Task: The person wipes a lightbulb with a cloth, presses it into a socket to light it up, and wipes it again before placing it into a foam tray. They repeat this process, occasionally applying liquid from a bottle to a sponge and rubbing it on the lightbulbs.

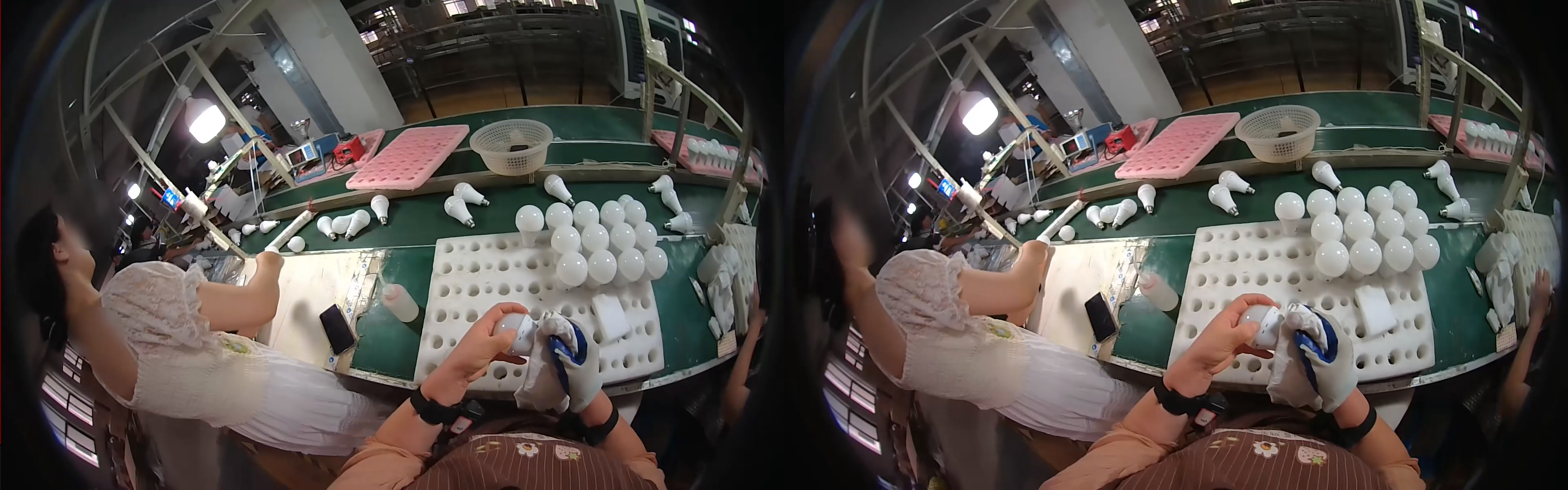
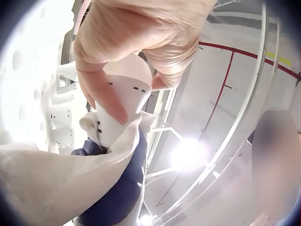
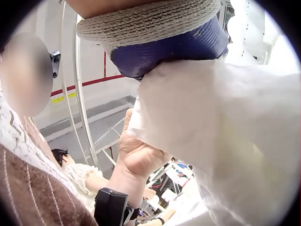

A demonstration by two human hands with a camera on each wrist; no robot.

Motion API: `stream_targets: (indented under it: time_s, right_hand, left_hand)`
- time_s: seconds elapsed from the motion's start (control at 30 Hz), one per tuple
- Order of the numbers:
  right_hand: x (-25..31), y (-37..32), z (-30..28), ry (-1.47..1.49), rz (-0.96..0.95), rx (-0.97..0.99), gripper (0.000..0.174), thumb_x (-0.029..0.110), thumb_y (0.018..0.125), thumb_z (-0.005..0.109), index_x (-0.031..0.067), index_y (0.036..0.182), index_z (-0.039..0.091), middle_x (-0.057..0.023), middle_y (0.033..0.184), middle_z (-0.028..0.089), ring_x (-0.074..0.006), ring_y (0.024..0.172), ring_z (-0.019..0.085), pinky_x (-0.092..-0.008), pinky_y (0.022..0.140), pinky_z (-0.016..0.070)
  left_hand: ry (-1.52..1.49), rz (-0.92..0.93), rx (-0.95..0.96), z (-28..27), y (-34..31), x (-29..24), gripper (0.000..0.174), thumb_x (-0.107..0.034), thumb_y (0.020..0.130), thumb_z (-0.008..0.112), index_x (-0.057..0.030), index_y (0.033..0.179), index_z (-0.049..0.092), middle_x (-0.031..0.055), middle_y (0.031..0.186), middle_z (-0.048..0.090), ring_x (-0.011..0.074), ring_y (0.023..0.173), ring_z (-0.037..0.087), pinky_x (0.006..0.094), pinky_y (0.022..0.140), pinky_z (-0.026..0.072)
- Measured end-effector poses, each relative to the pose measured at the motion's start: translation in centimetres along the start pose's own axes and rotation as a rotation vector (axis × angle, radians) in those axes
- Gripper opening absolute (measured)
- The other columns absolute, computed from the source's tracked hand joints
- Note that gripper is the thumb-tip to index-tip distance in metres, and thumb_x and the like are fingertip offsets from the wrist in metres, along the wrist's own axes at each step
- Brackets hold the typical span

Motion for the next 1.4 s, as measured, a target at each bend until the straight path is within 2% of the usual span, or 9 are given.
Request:
stream_targets:
  time_s: [0.2, 0.4, 0.6, 0.73, 1.0, 1.2, 1.33, 1.37, 1.4]
  right_hand:
    - [-2.3, -0.4, -0.7, 0.173, 0.108, -0.031, 0.038, 0.004, 0.083, 0.06, -0.0029, 0.12, 0.057, -0.0131, 0.114, 0.063, -0.0197, 0.103, 0.061, -0.0308, 0.092, 0.0453]
    - [-1.3, -0.5, -0.7, -0.157, -0.071, 0.022, 0.034, 0.006, 0.084, 0.06, 0.0008, 0.118, 0.06, -0.0131, 0.112, 0.064, -0.0237, 0.102, 0.062, -0.0314, 0.092, 0.0456]
    - [-3.2, -0.6, -0.8, 0.099, 0.106, 0.0, 0.038, 0.007, 0.086, 0.06, -0.0025, 0.122, 0.055, -0.0109, 0.114, 0.063, -0.0184, 0.104, 0.06, -0.0298, 0.093, 0.0448]
    - [-5.3, -0.5, -1.7, 0.171, 0.144, -0.056, 0.04, 0.006, 0.086, 0.06, -0.0035, 0.124, 0.053, -0.0086, 0.114, 0.062, -0.0158, 0.103, 0.058, -0.0286, 0.093, 0.0445]
    - [-0.8, -0.5, -0.5, -0.119, -0.115, -0.026, 0.031, 0.0, 0.081, 0.058, 0.0019, 0.111, 0.063, -0.0145, 0.112, 0.063, -0.027, 0.102, 0.061, -0.0329, 0.093, 0.0439]
    - [-1.0, -0.6, -1.2, -0.054, -0.051, -0.119, 0.031, 0.0, 0.078, 0.059, 0.0008, 0.109, 0.063, -0.0136, 0.11, 0.063, -0.0277, 0.101, 0.061, -0.0338, 0.091, 0.0448]
    - [1.1, -0.7, 0.0, -0.401, -0.313, 0.021, 0.032, 0.002, 0.077, 0.062, 0.0011, 0.109, 0.064, -0.0186, 0.112, 0.063, -0.0355, 0.1, 0.06, -0.0388, 0.09, 0.0466]
    - [0.4, -0.6, -0.5, -0.346, -0.224, 0.006, 0.036, 0.003, 0.077, 0.063, 0.0008, 0.113, 0.062, -0.0186, 0.112, 0.063, -0.0348, 0.101, 0.06, -0.0381, 0.09, 0.0465]
    - [-0.2, -0.6, -0.8, -0.287, -0.139, -0.009, 0.039, 0.004, 0.077, 0.064, 0.0004, 0.116, 0.06, -0.0187, 0.112, 0.063, -0.0342, 0.101, 0.06, -0.0374, 0.091, 0.0463]
  left_hand:
    - [-0.104, 0.098, 0.158, 0.9, -0.3, 0.5, 0.056, -0.001, 0.083, 0.049, -0.01, 0.137, 0.038, 0.009, 0.125, 0.049, 0.0221, 0.104, 0.061, 0.0423, 0.085, 0.0573]
    - [-0.071, 0.056, 0.07, 0.5, 0.1, 0.9, 0.042, -0.004, 0.089, 0.046, -0.0103, 0.13, 0.043, 0.0056, 0.121, 0.051, 0.0156, 0.098, 0.062, 0.0361, 0.076, 0.059]
    - [-0.146, -0.016, -0.04, -0.1, 0.1, 2.6, 0.042, -0.006, 0.09, 0.048, -0.0126, 0.131, 0.042, 0.0062, 0.119, 0.053, 0.0171, 0.097, 0.062, 0.0371, 0.079, 0.0573]
    - [-0.132, 0.108, 0.028, 0.8, -0.4, 1.8, 0.048, -0.008, 0.09, 0.05, -0.0133, 0.135, 0.036, 0.0069, 0.122, 0.051, 0.0194, 0.106, 0.058, 0.0394, 0.085, 0.055]
    - [-0.256, 0.118, -0.122, -0.7, 0.5, 2.9, 0.058, -0.009, 0.084, 0.053, -0.013, 0.138, 0.033, 0.0073, 0.129, 0.046, 0.0194, 0.109, 0.055, 0.0377, 0.082, 0.0539]
    - [-0.269, 0.234, 0.015, 0.5, 0.1, 1.9, 0.058, -0.009, 0.083, 0.055, -0.0129, 0.136, 0.034, 0.0055, 0.13, 0.047, 0.02, 0.111, 0.054, 0.0382, 0.082, 0.0541]
    - [-0.184, 0.171, -0.129, -0.7, 0.7, 2.7, 0.051, -0.012, 0.084, 0.054, -0.0123, 0.132, 0.038, 0.0068, 0.13, 0.048, 0.02, 0.11, 0.055, 0.0373, 0.077, 0.0543]
    - [-0.202, 0.173, -0.09, -0.5, 0.8, 2.6, 0.05, -0.014, 0.085, 0.054, -0.0125, 0.132, 0.038, 0.008, 0.13, 0.048, 0.0208, 0.11, 0.055, 0.038, 0.076, 0.054]
    - [-0.277, 0.206, -0.092, -0.3, 0.6, 2.1, 0.047, -0.006, 0.085, 0.051, -0.013, 0.131, 0.041, 0.0067, 0.116, 0.054, 0.0177, 0.097, 0.059, 0.0329, 0.07, 0.0553]
Point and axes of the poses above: each hand's wrist, its own y-axis towards the middle knuckle, its own z-axis out of the palm, x = y × z, the point moved 10 cm from there along y, towards the middle knuckle
